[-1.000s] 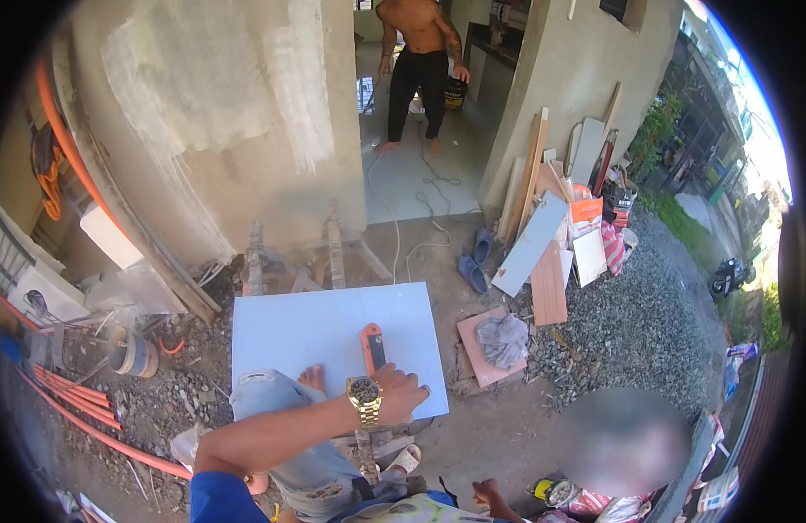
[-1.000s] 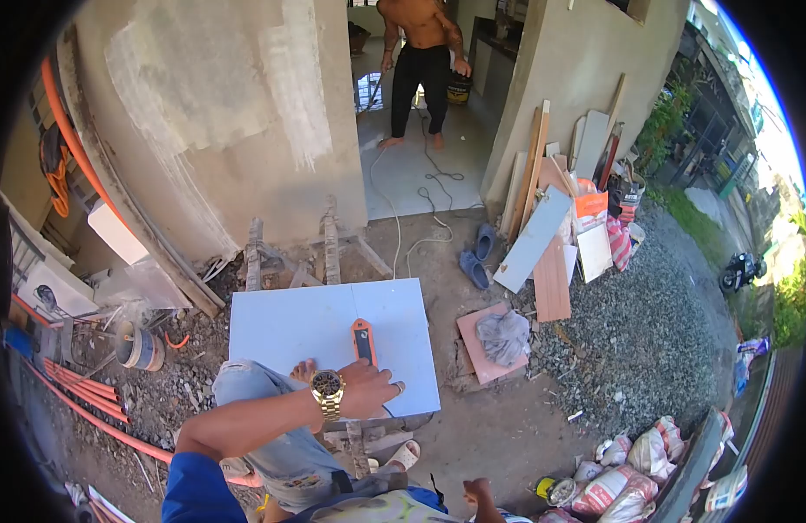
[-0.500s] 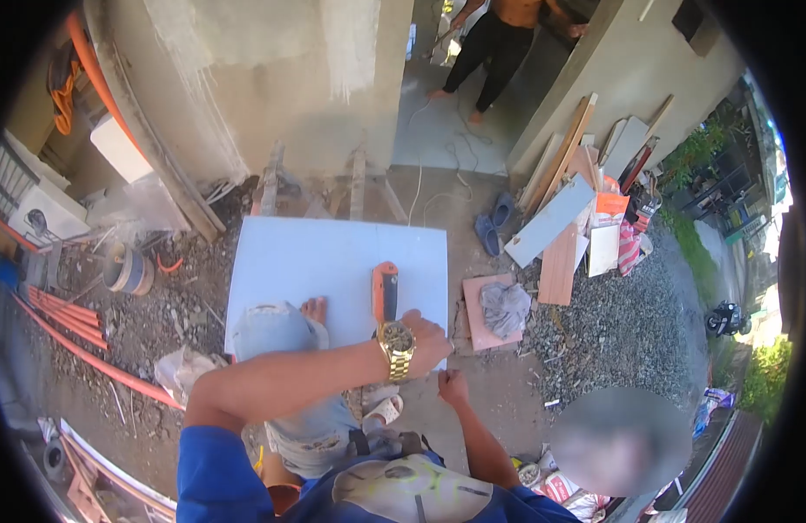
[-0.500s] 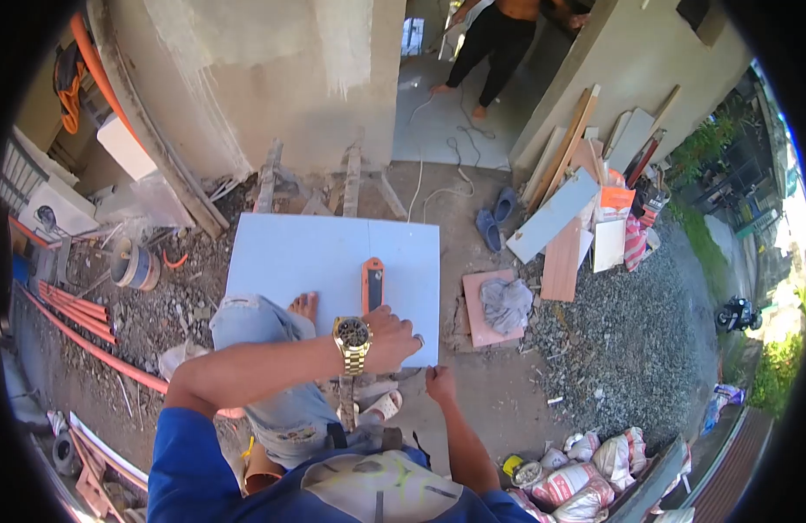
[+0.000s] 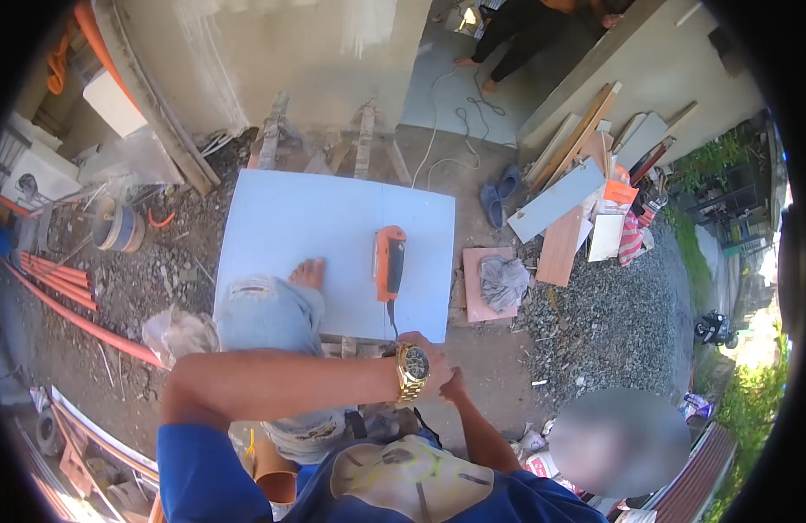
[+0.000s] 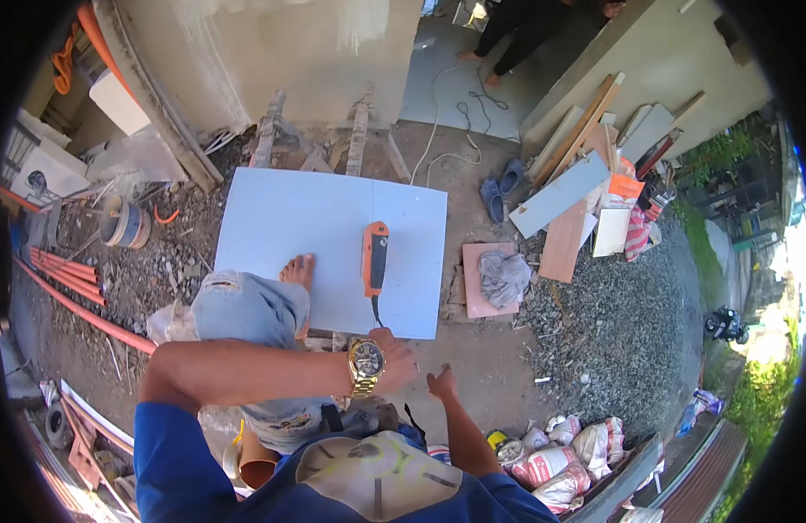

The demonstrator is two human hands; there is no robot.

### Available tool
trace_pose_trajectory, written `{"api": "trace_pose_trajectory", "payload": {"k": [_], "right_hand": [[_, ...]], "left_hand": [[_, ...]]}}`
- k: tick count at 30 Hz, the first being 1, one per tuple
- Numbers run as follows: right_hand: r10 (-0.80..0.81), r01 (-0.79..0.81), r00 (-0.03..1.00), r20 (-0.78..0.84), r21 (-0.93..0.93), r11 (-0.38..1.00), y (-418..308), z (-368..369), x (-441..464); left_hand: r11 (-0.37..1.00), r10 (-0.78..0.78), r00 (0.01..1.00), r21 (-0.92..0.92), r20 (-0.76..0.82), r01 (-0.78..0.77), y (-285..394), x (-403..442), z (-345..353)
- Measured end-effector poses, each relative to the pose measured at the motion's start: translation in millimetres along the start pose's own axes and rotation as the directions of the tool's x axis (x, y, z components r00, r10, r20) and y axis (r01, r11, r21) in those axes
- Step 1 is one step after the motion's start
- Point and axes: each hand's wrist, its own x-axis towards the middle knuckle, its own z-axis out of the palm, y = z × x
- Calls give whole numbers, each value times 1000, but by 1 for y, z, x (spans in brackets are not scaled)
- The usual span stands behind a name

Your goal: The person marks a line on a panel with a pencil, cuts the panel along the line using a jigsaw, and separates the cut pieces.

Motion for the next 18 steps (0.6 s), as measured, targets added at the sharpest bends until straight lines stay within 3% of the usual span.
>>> {"api": "trace_pose_trajectory", "payload": {"k": [1, 3, 4, 5, 6, 7, 8, 10, 11, 13, 18], "right_hand": [[-78, 78, 980, -182, -8, 997, -4, -2, 15], [-58, 134, 975, -216, 357, 925, -64, -68, 49], [-172, 234, 940, -294, 191, 953, -124, -125, 34], [-525, 602, 628, -575, -69, 796, -142, -143, 67], [-550, 645, 674, -493, 29, 764, -196, -199, 46], [-513, 660, 741, -433, 330, 675, -245, -240, 29], [-536, 646, 723, -435, 150, 749, -300, -290, -15], [-614, 742, 625, -482, 125, 658, -363, -354, -25], [-586, 726, 606, -539, 72, 684, -396, -382, -43], [-632, 829, 435, -642, 12, 559, -433, -431, -38], [-601, 831, 492, -630, 132, 541, -448, -429, -46]], "left_hand": [[1000, 11, 1000, 18, 3, -11, -2, 3, -1], [985, -29, 999, 171, 32, 23, -8, 8, 11], [988, 1, 1000, 152, -9, 0, -12, 11, 18], [988, 0, 1000, 156, -14, 2, -13, 11, 13], [993, -17, 998, 116, 58, 10, -14, 13, 5], [997, -30, 991, 74, 134, 21, -14, 15, 0], [997, -34, 990, 73, 134, 25, -14, 16, 2], [998, 22, 994, 49, 108, -27, -17, 20, 7], [999, 18, 994, 48, 108, -24, -16, 20, 3], [996, 35, 986, 70, 161, -47, -12, 23, -6], [999, 1, 993, 51, 117, -7, -15, 30, -7]]}}
